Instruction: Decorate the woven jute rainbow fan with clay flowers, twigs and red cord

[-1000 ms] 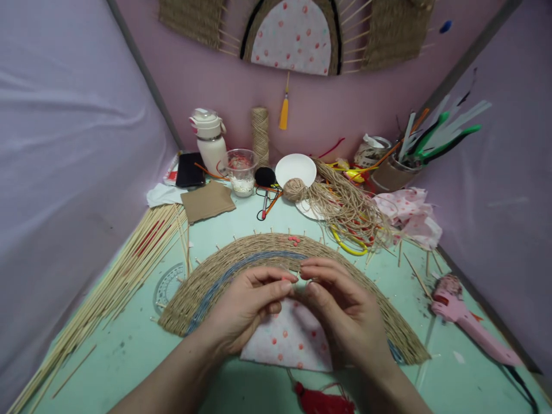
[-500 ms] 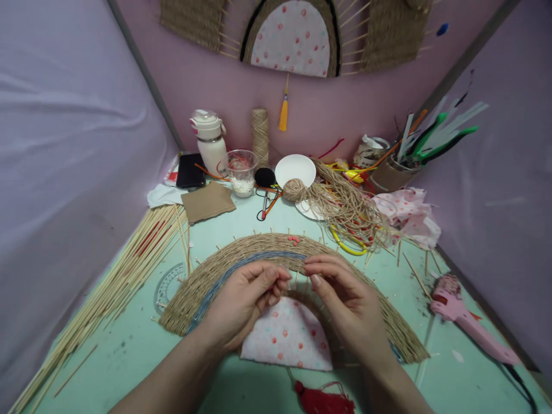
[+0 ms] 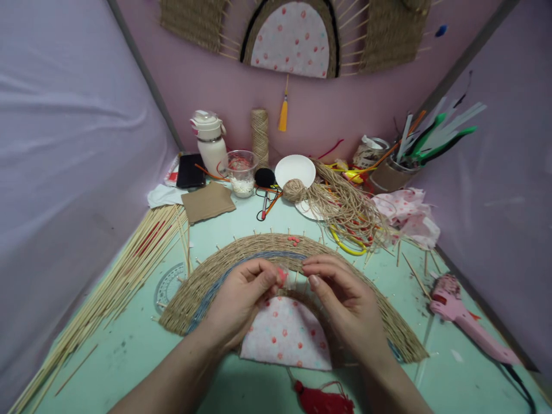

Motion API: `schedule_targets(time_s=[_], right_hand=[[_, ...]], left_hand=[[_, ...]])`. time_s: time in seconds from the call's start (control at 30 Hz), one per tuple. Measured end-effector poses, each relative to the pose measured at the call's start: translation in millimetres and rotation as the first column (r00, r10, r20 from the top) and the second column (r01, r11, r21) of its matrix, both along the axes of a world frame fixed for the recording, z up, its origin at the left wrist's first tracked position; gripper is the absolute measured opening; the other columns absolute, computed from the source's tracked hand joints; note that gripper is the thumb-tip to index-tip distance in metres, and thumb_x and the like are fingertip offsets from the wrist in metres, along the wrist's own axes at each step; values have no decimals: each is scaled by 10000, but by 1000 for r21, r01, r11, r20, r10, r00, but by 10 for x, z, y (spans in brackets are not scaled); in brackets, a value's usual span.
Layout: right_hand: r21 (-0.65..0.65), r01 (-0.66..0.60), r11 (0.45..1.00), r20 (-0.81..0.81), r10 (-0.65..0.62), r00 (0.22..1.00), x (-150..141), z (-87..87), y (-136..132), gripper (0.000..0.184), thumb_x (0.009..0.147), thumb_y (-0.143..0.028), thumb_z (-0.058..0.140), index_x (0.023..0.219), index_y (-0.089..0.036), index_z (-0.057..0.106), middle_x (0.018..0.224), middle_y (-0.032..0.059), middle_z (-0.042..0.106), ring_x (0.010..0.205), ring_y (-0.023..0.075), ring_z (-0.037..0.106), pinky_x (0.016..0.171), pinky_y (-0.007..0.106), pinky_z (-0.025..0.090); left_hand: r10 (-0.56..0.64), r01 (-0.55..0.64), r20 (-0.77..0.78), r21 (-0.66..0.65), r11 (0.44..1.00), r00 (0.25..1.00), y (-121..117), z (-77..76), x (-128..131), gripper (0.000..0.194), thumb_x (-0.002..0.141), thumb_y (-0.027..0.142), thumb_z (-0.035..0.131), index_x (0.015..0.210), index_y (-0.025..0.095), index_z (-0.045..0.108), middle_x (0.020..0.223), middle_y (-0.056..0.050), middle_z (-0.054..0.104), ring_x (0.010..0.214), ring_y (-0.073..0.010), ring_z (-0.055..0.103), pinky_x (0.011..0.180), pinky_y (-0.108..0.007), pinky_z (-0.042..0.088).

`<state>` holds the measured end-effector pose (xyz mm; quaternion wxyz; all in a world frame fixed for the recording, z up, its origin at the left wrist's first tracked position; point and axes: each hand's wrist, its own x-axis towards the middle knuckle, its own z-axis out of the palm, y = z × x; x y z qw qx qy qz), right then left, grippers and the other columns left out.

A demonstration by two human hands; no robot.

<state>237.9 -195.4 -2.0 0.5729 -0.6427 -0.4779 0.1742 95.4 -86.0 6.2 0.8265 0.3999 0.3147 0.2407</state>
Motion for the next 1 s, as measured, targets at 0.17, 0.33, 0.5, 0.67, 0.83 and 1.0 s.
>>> schedule_targets(time_s=[0.17,0.33,0.5,0.67,0.83,1.0], right_hand=[[5,-5,1000,17,4,1000,-2,12,8,147,921,-188,583,949,-256,711,1043,30,683,1013,140,640,891,266,507],[0,-7,1000,24,7,1000,0,14,8,145,917,-185,584,945,-249,710,1034,34,684,1003,147,643,880,271,511],[-14,-28,1000,11,28,1000,-10,5,-1,143,920,-187,588,959,-260,705,1037,22,678,1001,138,638,879,261,505],[-9,-36,999,-6,36,999,-20,0,5,140,929,-199,582,962,-267,701,1043,19,675,1010,141,635,886,268,502],[-7,-35,999,-3,35,999,-29,-9,3,140,929,-192,585,961,-269,697,1039,20,674,1002,144,635,876,272,503],[9,-66,998,24,66,998,-56,-8,-6,148,940,-183,568,991,-264,681,1025,25,666,988,147,634,852,280,511]], left_hand=[[-43,42,-35,-33,999,998,0,2,13,261,696,364,829,785,145,719,755,-37,682,697,-97,578,656,-200,430],[-33,34,-18,52,998,999,3,-22,7,266,614,178,872,826,178,709,778,3,669,743,-96,596,699,-204,457],[-35,35,11,33,999,999,-4,-28,1,249,696,225,831,917,182,722,704,19,662,671,-71,592,660,-182,455],[-57,59,44,-47,997,997,-11,-1,22,374,714,225,814,1071,193,709,864,-29,742,799,-118,673,823,-262,506],[-64,64,-13,11,998,998,-9,-4,18,415,660,161,836,1051,186,699,703,19,687,669,-89,627,648,-193,472],[-65,65,-29,18,998,997,-40,-15,35,446,804,357,737,1192,155,653,696,-18,704,653,-110,640,667,-226,491]])
